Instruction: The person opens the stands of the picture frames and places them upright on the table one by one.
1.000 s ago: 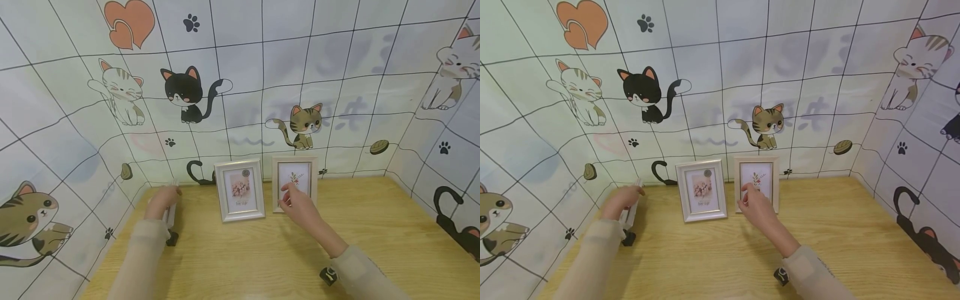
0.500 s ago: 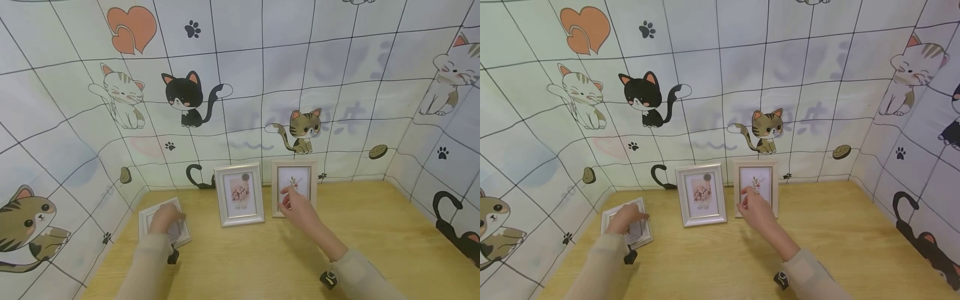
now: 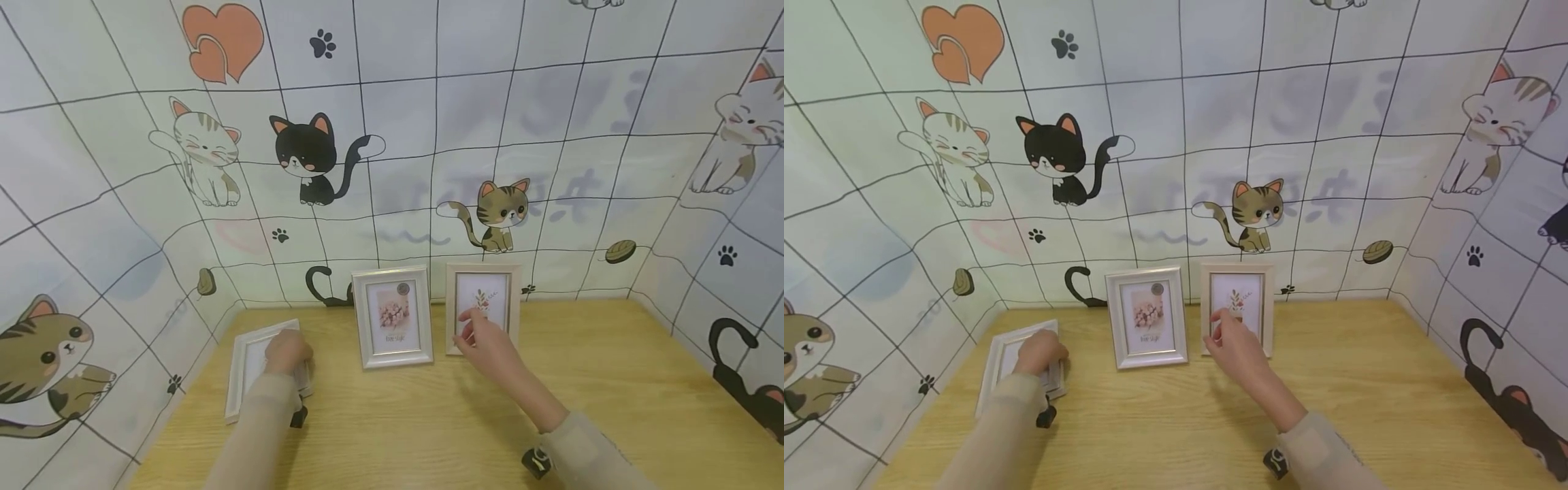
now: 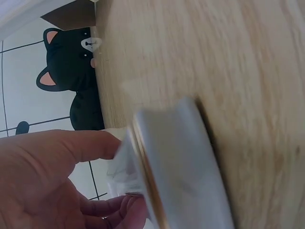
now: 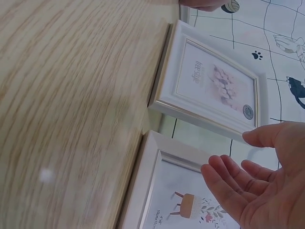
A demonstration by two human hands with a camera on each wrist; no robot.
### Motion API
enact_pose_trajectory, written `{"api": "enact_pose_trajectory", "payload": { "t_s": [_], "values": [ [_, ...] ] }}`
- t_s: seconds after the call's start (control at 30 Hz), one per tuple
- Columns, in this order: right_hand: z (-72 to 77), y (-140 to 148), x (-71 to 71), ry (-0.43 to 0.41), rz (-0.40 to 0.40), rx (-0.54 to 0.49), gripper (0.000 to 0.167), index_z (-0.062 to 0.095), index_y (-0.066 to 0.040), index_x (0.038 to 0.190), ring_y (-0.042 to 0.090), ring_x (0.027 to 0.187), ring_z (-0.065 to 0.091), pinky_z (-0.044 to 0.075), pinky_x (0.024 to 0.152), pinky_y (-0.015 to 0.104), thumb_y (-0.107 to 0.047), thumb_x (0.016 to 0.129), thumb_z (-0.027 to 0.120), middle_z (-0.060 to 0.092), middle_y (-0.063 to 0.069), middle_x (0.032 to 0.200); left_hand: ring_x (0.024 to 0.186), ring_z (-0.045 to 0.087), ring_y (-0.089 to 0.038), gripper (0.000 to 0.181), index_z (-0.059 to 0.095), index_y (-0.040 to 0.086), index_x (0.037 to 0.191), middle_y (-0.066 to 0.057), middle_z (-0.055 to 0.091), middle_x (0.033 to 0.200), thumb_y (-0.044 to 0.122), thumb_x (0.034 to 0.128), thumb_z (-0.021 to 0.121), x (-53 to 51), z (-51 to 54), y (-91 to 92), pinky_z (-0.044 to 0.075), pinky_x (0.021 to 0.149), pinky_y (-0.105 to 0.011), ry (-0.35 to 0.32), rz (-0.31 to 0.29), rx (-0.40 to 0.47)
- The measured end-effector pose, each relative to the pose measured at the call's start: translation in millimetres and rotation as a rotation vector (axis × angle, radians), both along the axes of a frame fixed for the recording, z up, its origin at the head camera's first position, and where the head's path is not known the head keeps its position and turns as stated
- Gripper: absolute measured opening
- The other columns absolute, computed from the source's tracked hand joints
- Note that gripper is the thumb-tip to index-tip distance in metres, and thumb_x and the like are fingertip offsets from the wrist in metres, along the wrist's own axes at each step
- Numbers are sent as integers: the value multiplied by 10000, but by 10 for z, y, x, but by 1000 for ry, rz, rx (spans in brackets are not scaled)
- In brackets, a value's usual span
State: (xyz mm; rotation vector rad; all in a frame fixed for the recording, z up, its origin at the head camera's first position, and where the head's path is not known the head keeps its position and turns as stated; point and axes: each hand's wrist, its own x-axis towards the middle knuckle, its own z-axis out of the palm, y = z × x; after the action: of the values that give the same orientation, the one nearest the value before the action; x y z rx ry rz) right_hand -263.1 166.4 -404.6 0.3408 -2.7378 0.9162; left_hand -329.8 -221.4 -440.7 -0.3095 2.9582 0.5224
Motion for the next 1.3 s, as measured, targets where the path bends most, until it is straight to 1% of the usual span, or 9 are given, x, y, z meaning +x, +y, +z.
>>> {"api": "enact_pose_trajectory", "payload": {
  "t_s": [0.17,0.33,0.5,0.67,0.8,0.9,1.1,1.17,1.3],
  "values": [
    [-25,16,10,-12,-10,-17,360,550,-7,1217,147,772,650,540,650,276,-169,927,687,667,45,881,694,552,-227,140,640,25,709,-123,643,811,123,657,726,43,13,15,490,571,-349,7,-11,-43],
    [-47,8,3,-1,-1,-9,351,550,-2,1202,133,746,632,523,631,270,-166,925,689,669,41,865,749,587,-269,199,630,-4,756,-147,634,834,144,660,721,126,51,23,520,619,-407,-5,-15,-115],
    [-54,5,13,3,2,-7,349,552,-6,1202,136,755,641,531,634,274,-169,925,688,670,41,865,797,631,-297,327,628,-83,887,-192,640,862,213,753,668,166,125,13,539,641,-420,-3,22,-176],
    [-38,27,16,7,0,-6,348,552,2,1204,153,777,660,548,645,285,-157,925,686,672,54,873,777,608,-279,401,626,-86,919,-183,633,857,295,799,667,144,183,-47,538,639,-407,-11,6,-195],
    [-42,33,12,-1,2,-4,332,553,-3,1193,148,772,654,542,642,279,-150,926,685,673,53,871,755,591,-271,452,598,-95,947,-177,621,848,330,812,675,168,146,-102,536,615,-406,-14,-2,-170],
    [-58,35,8,-3,3,2,318,557,-7,1184,140,764,647,535,639,275,-144,926,684,674,48,865,781,612,-287,535,574,-126,1020,-208,628,891,354,813,688,189,111,-110,546,625,-423,-1,13,-176],
    [-76,37,19,3,5,2,319,554,-4,1179,142,761,649,535,634,281,-148,925,683,670,47,856,881,631,-420,625,528,-217,1118,-324,575,1009,286,789,701,189,108,-75,566,675,-497,85,36,-245],
    [-81,36,25,4,1,0,322,555,-5,1180,145,766,654,543,641,284,-153,925,684,669,47,856,907,616,-454,567,511,-228,1133,-343,556,1014,214,815,667,193,126,-53,564,695,-529,110,47,-253],
    [-89,37,29,6,-1,-2,320,556,-5,1177,147,770,656,552,653,291,-153,924,686,669,46,855,928,597,-463,361,491,-232,1155,-347,535,1004,49,927,499,222,160,-12,559,718,-550,131,64,-266]
  ]
}}
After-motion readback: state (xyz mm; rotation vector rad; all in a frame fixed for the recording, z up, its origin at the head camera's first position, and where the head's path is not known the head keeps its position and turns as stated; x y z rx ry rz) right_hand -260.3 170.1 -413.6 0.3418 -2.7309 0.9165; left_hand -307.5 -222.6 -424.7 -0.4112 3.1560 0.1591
